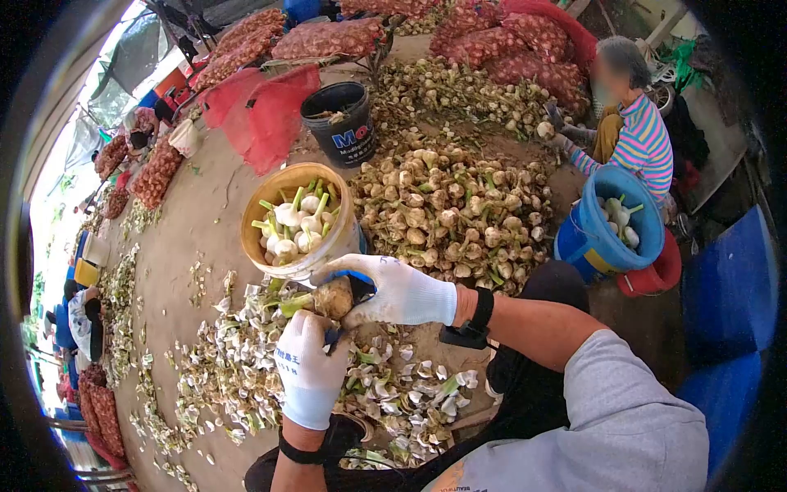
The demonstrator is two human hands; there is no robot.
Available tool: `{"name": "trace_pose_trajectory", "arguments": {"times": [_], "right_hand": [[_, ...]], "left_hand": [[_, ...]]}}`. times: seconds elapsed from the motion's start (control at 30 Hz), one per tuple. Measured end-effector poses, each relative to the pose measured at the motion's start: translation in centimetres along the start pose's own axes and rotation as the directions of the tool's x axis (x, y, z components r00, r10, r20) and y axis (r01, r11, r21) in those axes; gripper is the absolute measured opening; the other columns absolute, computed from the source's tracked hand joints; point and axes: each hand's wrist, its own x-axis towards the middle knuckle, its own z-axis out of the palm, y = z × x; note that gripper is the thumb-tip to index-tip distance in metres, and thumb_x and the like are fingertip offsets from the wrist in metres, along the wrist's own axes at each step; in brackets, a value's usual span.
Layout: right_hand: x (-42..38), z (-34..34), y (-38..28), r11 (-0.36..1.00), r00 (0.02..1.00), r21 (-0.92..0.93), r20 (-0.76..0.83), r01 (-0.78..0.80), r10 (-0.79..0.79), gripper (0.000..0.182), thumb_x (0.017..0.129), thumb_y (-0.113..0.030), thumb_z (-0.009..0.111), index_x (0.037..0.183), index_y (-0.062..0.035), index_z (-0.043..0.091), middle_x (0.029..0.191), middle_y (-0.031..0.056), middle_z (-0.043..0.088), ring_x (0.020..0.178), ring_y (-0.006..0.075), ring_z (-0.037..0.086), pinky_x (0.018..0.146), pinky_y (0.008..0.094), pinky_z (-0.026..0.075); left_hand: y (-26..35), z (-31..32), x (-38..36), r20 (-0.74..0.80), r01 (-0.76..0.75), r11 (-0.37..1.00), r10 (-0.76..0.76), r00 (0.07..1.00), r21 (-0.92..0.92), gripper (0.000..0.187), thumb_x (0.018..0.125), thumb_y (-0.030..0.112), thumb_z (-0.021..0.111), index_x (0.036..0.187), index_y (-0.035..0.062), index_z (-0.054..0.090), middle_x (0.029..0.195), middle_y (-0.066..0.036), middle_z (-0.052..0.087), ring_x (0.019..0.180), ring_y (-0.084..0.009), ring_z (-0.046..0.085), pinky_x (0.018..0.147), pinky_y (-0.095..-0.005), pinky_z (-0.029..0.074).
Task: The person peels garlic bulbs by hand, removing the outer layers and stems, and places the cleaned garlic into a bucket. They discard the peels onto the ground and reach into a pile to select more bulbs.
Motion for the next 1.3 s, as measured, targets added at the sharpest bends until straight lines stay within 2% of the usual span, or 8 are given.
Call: {"name": "trace_pose_trajectory", "arguments": {"times": [0.43, 0.57, 0.63, 0.77, 0.9, 1.1, 1.17, 1.3], "right_hand": [[0.2, 0.5, -1.3, 0.997, 0.987, 0.070, -0.153, -0.045, 0.055, 0.069, 0.078, -0.014, 0.093, 0.137, -0.0015, 0.060, 0.129, 0.0086, 0.069, 0.118, 0.0146, 0.063, 0.107, 0.0337, 0.050], [0.8, -1.0, 0.0, 0.949, 0.916, 0.267, -0.315, -0.167, 0.250, 0.063, 0.081, -0.013, 0.090, 0.136, -0.0021, 0.059, 0.114, 0.0049, 0.072, 0.089, 0.0074, 0.067, 0.073, 0.0247, 0.058], [0.7, -1.3, -0.2, 0.971, 0.928, 0.189, -0.311, -0.150, 0.204, 0.065, 0.081, -0.015, 0.090, 0.136, -0.0035, 0.059, 0.119, 0.0055, 0.071, 0.098, 0.0112, 0.067, 0.085, 0.0281, 0.058], [-0.3, 0.9, -0.2, 0.990, 0.975, -0.136, -0.222, -0.024, -0.007, 0.071, 0.077, -0.016, 0.092, 0.138, -0.0035, 0.058, 0.133, 0.0116, 0.065, 0.123, 0.0215, 0.062, 0.110, 0.0354, 0.047], [-0.3, 2.3, -0.6, 0.948, 0.988, -0.303, -0.080, 0.101, -0.131, 0.071, 0.079, -0.021, 0.092, 0.139, -0.0045, 0.058, 0.132, 0.0119, 0.066, 0.125, 0.0214, 0.062, 0.109, 0.0364, 0.048], [-0.3, 1.3, -0.1, 0.927, 0.975, 0.320, -0.039, -0.195, 0.219, 0.063, 0.089, -0.022, 0.085, 0.141, -0.0017, 0.056, 0.128, 0.0117, 0.068, 0.116, 0.0165, 0.065, 0.098, 0.0339, 0.055], [-0.6, 1.2, -0.3, 0.811, 0.961, 0.532, 0.027, -0.246, 0.274, 0.057, 0.096, -0.029, 0.077, 0.141, -0.0015, 0.055, 0.119, 0.0108, 0.071, 0.102, 0.0140, 0.069, 0.075, 0.0314, 0.060], [-0.6, 1.2, 1.7, 0.538, 0.915, 0.793, 0.061, -0.287, 0.399, 0.054, 0.106, -0.047, 0.058, 0.140, -0.0041, 0.057, 0.104, 0.0056, 0.074, 0.082, 0.0150, 0.072, 0.056, 0.0286, 0.056]], "left_hand": [[0.6, -0.5, -0.5, -0.145, 0.006, 0.987, 0.018, 0.989, 0.159, 0.028, 0.072, 0.012, 0.084, 0.075, 0.0086, 0.056, 0.071, -0.010, 0.056, 0.061, -0.0325, 0.059, 0.055, -0.0437, 0.046], [1.5, -1.4, -1.2, -0.196, 0.153, 0.980, -0.176, 0.965, -0.126, 0.034, 0.077, 0.015, 0.086, 0.071, 0.0065, 0.054, 0.064, -0.010, 0.054, 0.052, -0.0282, 0.051, 0.051, -0.0390, 0.041], [1.9, -1.7, -0.9, -0.061, 0.459, 0.811, -0.512, 0.857, -0.364, 0.037, 0.092, 0.029, 0.082, 0.080, 0.0035, 0.059, 0.067, -0.002, 0.053, 0.057, -0.0120, 0.048, 0.052, -0.0336, 0.041], [-0.8, -0.1, 0.0, 0.327, 0.464, 0.021, -0.682, 0.654, -0.886, 0.052, 0.104, 0.045, 0.065, 0.123, -0.0030, 0.061, 0.096, -0.004, 0.065, 0.074, -0.0101, 0.060, 0.065, -0.0285, 0.053], [-1.5, 0.3, -0.1, 0.315, 0.503, 0.120, -0.651, 0.691, -0.856, 0.043, 0.101, 0.038, 0.072, 0.118, -0.0008, 0.066, 0.094, -0.003, 0.070, 0.072, -0.0093, 0.064, 0.062, -0.0267, 0.054], [-0.2, -0.9, 0.7, 0.257, 0.513, 0.277, -0.619, 0.742, -0.812, 0.029, 0.099, 0.021, 0.075, 0.117, -0.0015, 0.069, 0.095, -0.003, 0.073, 0.074, -0.0074, 0.064, 0.065, -0.0238, 0.052], [0.0, -1.0, 0.6, 0.247, 0.519, 0.348, -0.590, 0.768, -0.781, 0.027, 0.099, 0.014, 0.074, 0.118, -0.0038, 0.069, 0.100, -0.005, 0.074, 0.080, -0.0084, 0.064, 0.073, -0.0251, 0.053], [0.3, -0.4, 0.3, 0.009, 0.348, 0.761, -0.411, 0.912, -0.548, 0.023, 0.097, 0.005, 0.070, 0.119, -0.0034, 0.068, 0.100, -0.008, 0.075, 0.085, -0.0104, 0.065, 0.078, -0.0286, 0.053]]}}
